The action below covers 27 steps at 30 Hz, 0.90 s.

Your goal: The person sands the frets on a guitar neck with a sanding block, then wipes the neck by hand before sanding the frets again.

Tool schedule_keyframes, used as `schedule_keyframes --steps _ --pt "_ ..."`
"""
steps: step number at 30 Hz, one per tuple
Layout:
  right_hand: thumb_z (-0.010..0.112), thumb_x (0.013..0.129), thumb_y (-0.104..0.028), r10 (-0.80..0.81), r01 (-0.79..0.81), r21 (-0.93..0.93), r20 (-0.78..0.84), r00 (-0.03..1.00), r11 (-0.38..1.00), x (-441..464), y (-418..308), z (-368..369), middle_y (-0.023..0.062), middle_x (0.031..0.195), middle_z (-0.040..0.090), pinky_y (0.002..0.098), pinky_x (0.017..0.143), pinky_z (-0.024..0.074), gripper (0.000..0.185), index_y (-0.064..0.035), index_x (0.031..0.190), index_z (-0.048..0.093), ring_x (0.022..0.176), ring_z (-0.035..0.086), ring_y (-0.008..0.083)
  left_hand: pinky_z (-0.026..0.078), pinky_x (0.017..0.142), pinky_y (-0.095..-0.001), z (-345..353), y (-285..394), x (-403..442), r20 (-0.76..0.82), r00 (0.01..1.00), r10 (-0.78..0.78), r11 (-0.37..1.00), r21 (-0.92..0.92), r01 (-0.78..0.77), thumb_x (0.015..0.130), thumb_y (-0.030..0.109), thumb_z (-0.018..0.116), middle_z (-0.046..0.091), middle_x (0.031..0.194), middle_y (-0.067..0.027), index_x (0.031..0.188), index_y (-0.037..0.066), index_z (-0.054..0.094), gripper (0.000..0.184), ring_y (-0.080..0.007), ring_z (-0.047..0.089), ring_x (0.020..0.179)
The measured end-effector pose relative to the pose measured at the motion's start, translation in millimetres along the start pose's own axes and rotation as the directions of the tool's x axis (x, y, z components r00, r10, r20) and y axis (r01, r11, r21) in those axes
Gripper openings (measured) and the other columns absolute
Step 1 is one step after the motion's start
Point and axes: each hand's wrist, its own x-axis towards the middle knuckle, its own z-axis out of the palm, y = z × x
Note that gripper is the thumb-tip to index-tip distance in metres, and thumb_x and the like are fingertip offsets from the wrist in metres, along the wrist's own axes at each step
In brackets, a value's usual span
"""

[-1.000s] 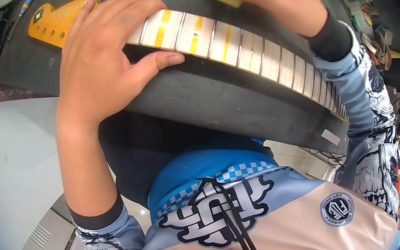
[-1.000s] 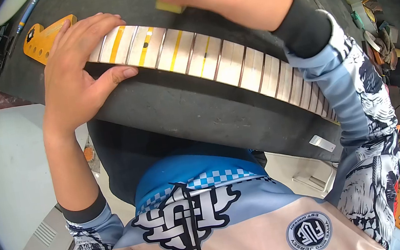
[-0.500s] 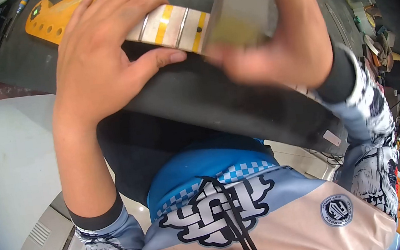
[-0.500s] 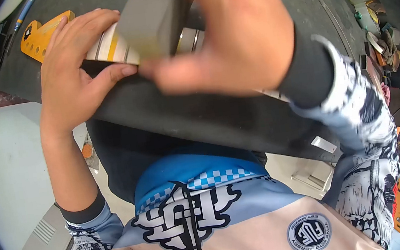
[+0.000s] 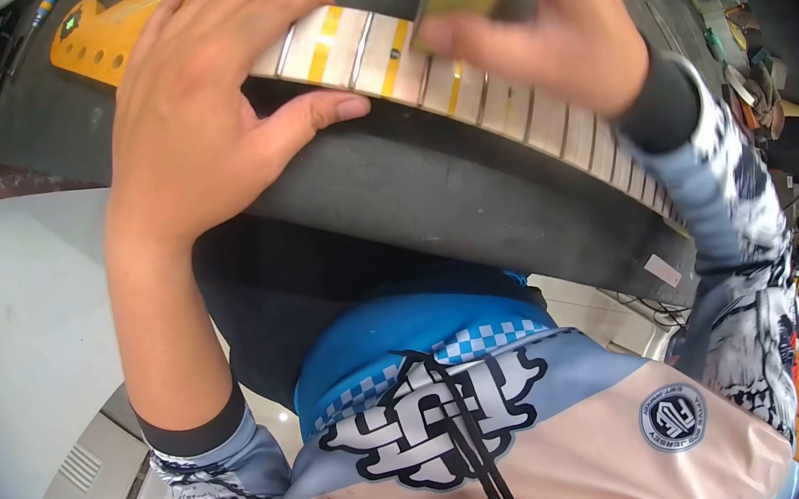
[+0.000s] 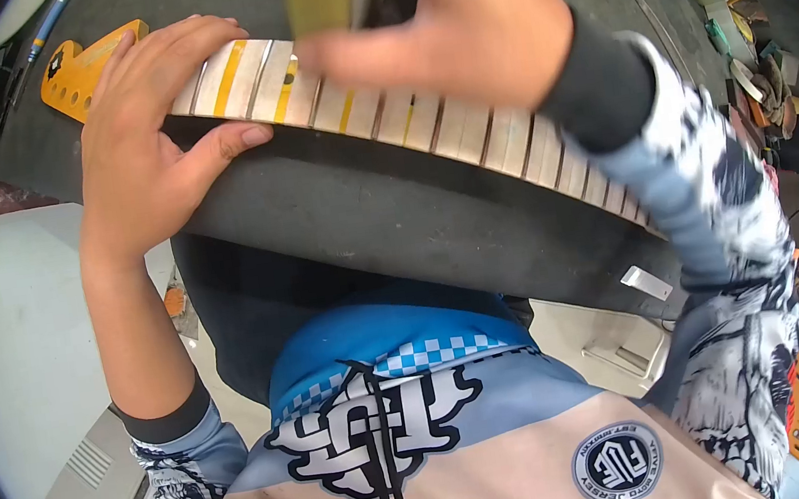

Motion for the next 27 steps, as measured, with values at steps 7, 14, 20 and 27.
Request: schedule_keyframes --steps 7,14,20,27 --pt "0.088 0.073 -0.038 0.034 -0.041 0.034 0.2 0.979 0.999 7 -39 -19 0.0153 0.123 0.052 0.0424 0.098 0.0449 0.075 -0.0101 0.135 0.056 0.111 0.053 0.0319 0.037 0.116 -0.0518 -1 -2 0 -0.009 1.0 0.008 1.0 -0.013 -0.008 0.075 0.027 0.081 0.071 0.126 -0.0072 0.125 0.012 0.069 0.053 -0.0322 0.063 0.124" --pt "0.089 0.067 -0.032 -0.214 0.21 -0.192 -0.002 0.977 0.959 2 -24 -8 0.0155 0.115 0.061 0.0541 0.105 0.0405 0.077 -0.0088 0.133 0.056 0.111 0.055 0.0401 0.035 0.118 -0.0519 -2 -1 -1 -0.015 1.0 -0.008 1.0 0.005 0.008 0.073 0.022 0.079 0.071 0.126 -0.0084 0.124 0.008 0.069 0.053 -0.0328 0.062 0.124" --pt "0.082 0.083 -0.028 0.049 -0.05 -0.184 -0.013 0.999 0.982 7 11 -13 0.0147 0.113 0.061 0.0422 0.098 0.0483 0.069 -0.0075 0.141 0.05 0.108 0.06 0.0299 0.036 0.116 -0.0548 3 -4 -5 -0.051 0.999 -0.008 1.0 -0.004 0.008 0.071 0.038 0.087 0.071 0.125 -0.0058 0.124 0.013 0.069 0.062 -0.0312 0.064 0.123" --pt "0.078 0.092 -0.028 0.597 -0.575 0.674 0.242 0.765 0.463 10 3 -31 0.0033 0.107 0.059 0.0312 0.09 0.0492 0.066 -0.0062 0.144 0.044 0.101 0.059 0.0141 0.036 0.117 -0.0548 1 -5 -5 -0.054 0.999 -0.002 1.0 -0.012 0.002 0.07 0.037 0.088 0.071 0.123 -0.0055 0.123 0.013 0.069 0.061 -0.0311 0.063 0.122"
